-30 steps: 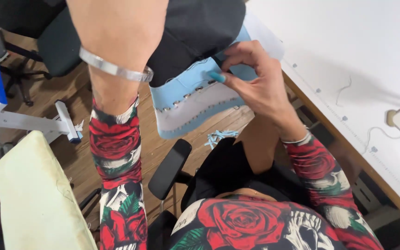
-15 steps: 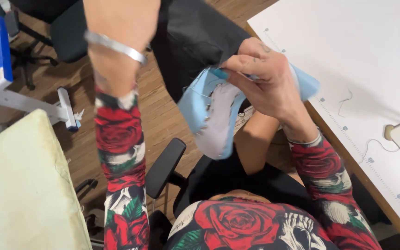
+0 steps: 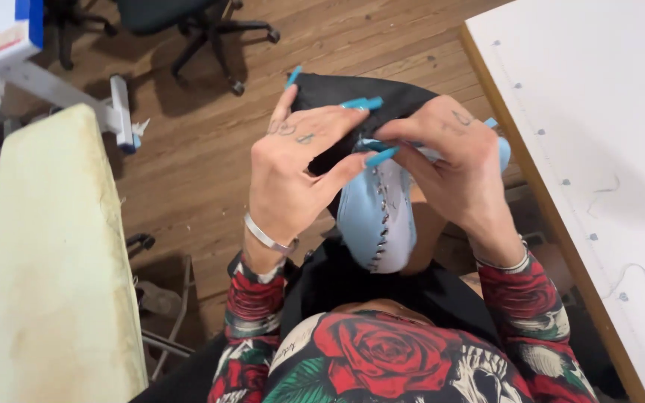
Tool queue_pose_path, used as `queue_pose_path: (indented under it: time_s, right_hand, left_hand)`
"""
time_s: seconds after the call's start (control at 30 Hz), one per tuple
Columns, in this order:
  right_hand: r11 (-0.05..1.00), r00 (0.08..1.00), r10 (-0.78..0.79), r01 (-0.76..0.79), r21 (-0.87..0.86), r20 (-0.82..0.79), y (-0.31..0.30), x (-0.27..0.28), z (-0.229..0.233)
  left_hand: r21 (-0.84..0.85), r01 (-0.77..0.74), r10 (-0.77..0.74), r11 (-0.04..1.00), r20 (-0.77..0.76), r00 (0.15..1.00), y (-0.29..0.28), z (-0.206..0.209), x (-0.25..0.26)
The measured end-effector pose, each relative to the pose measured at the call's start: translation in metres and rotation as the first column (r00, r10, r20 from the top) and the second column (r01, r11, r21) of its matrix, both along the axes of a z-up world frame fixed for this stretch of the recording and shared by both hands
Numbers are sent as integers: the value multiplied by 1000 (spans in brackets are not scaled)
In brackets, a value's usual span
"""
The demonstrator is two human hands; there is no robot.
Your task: Sewing leather components together using an industrial sewing machine and trimming threads with scissors.
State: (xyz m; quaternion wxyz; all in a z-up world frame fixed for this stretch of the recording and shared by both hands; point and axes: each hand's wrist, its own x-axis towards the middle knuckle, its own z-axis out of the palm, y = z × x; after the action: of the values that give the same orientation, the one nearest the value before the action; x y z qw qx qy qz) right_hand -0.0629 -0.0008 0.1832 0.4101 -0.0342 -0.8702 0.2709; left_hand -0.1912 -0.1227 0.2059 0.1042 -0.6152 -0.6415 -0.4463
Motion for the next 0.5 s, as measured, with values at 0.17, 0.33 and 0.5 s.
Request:
queue_pose_path:
  time_s: [0.17,0.33,0.5]
  right_hand:
    - [997,995,29,-36,-70,-92,4,-4,6]
    - [994,990,103,-98,50,-94,8,-5,16]
    - [994,992,99,-103,-47,-74,11,-1,9]
  left_hand:
    - [-137,111,-131,984,-141,981,1,4,-11]
    - [-144,167,-188,975,-152,970,3,1,-16]
    - [-129,192,-207,973,-116,971,4,-6,-19]
